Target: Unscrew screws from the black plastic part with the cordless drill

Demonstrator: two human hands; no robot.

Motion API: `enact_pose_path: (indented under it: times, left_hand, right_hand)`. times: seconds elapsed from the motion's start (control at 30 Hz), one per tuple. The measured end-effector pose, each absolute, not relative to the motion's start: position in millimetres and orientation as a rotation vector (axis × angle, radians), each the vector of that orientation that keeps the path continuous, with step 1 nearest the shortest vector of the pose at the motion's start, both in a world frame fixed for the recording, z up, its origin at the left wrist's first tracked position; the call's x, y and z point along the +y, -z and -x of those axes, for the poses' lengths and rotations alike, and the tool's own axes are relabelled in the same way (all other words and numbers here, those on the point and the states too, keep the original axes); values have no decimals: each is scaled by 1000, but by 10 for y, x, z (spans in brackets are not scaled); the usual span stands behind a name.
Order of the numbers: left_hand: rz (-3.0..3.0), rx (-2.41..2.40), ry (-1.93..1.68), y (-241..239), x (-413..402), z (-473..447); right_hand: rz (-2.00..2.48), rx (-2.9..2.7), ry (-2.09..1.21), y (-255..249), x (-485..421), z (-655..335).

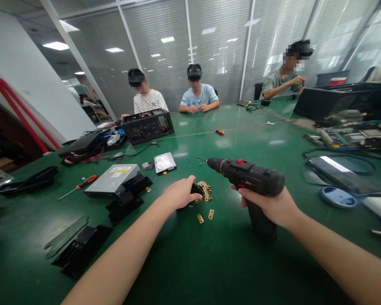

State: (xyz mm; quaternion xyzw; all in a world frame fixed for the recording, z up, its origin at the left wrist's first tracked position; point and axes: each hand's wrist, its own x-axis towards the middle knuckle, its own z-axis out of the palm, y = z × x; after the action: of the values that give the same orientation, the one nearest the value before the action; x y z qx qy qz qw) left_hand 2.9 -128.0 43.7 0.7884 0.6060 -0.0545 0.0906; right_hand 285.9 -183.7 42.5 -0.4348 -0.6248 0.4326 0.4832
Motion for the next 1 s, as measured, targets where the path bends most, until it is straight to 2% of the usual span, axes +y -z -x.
enact_pose_path:
  times: [0.27,0.47,0.67,0.8,1.0]
  left_hand:
    - [-2321,1681,237,-589,-1239,136]
    - [-2140,2125,346,-642,-1000,386]
    - [-2245,1857,394,-786,-628,708]
    - [-2154,1300,374,-882,-483,840]
    - [-1760,1363,-2,-878,-545,931]
  right_hand:
    - [1079,-1407,-1114,-376,-1794,-2920]
    - [1001,-1460,-1138,-372,-1816,-2924]
    - [1017,-1561,-1127,-334,-1838,-2925]
    - [1018,-1555,-1155,-324,-1843,-2937]
    - [976,-1552,-1143,-378,-1830,-2919]
